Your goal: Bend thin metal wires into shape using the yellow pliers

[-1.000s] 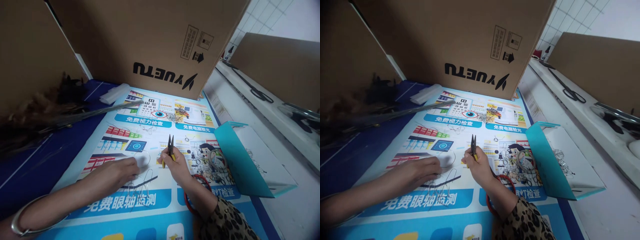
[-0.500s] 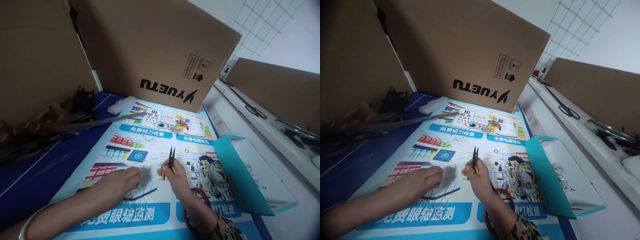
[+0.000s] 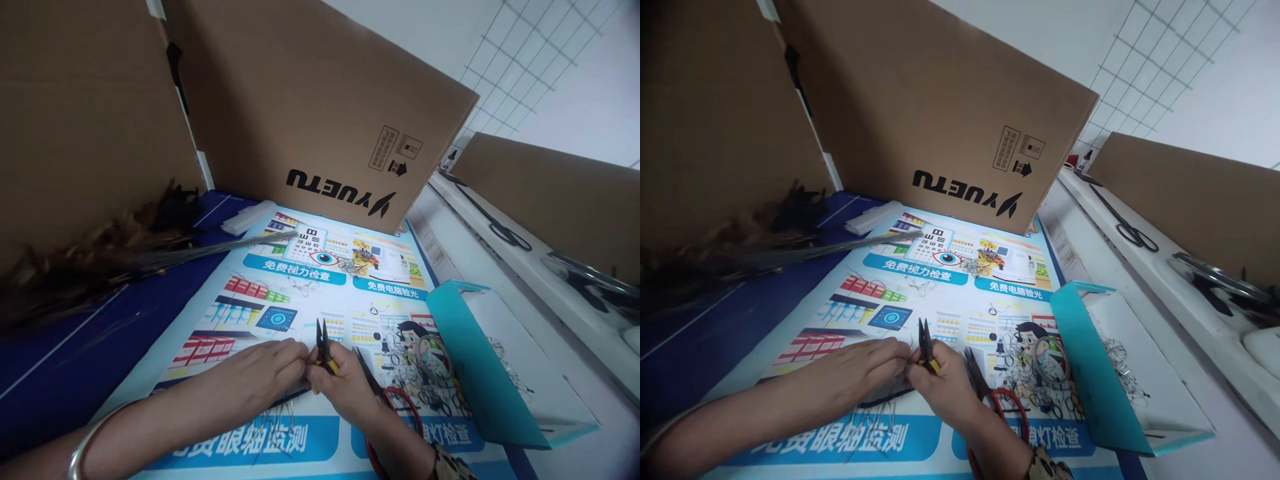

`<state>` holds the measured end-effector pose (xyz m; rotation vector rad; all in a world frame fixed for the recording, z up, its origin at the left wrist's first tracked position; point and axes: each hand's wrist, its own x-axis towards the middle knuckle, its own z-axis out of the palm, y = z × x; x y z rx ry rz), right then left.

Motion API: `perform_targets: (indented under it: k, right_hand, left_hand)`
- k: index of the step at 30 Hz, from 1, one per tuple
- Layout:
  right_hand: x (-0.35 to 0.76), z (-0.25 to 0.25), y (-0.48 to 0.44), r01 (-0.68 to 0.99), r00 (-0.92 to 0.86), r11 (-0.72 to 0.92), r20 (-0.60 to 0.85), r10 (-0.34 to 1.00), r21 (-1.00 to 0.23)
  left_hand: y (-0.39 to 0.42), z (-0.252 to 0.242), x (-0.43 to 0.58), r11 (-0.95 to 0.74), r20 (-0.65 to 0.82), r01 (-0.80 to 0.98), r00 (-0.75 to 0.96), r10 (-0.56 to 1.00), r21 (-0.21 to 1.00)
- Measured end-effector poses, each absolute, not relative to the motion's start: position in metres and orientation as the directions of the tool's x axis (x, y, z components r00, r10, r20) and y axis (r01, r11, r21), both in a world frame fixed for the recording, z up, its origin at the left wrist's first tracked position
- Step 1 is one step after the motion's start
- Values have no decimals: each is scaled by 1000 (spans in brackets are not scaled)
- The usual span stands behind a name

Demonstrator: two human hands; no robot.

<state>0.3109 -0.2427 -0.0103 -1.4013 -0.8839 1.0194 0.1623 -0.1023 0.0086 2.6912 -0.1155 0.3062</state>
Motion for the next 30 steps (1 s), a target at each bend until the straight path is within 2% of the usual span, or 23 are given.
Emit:
perform_targets:
  k: [4, 7, 10, 12, 15, 19, 22, 27, 30]
  right_hand:
    - [308, -10, -240, -127, 366, -106, -146, 919, -986]
    - [308, -10, -239, -157, 437, -88, -149, 887, -984]
    - [308, -11, -239, -167, 544, -44, -130, 829, -985]
    - [308, -12, -238, -175, 580, -13, -114, 807, -984]
    - [308, -14, -236, -181, 606, -3, -114, 788, -983]
    - [309, -18, -235, -136, 612, -23, -103, 784, -990]
    - [309, -20, -238, 13, 629, -59, -38, 776, -998]
    - [306, -19, -242, 277, 643, -183, 40, 765, -943]
    - [305, -18, -243, 388, 616, -183, 106, 781, -903]
  left_hand:
    - [-102, 12, 171, -882, 241, -187, 967, -86, 433]
    - [-100, 10, 177, -784, 239, -110, 970, 50, 611]
    - [-97, -1, 182, -465, 160, 36, 913, 376, 885]
    - [-96, -10, 185, -186, 3, 95, 883, 469, 978]
    - [-98, -15, 190, 29, -122, 121, 896, 428, 992]
    - [-106, -4, 197, 23, -131, 134, 892, 432, 991]
    - [-110, 3, 202, 50, -137, 129, 874, 465, 990]
    - [-112, -3, 205, 220, -248, 157, 834, 493, 963]
    - [-113, -7, 203, 299, -280, 150, 843, 459, 942]
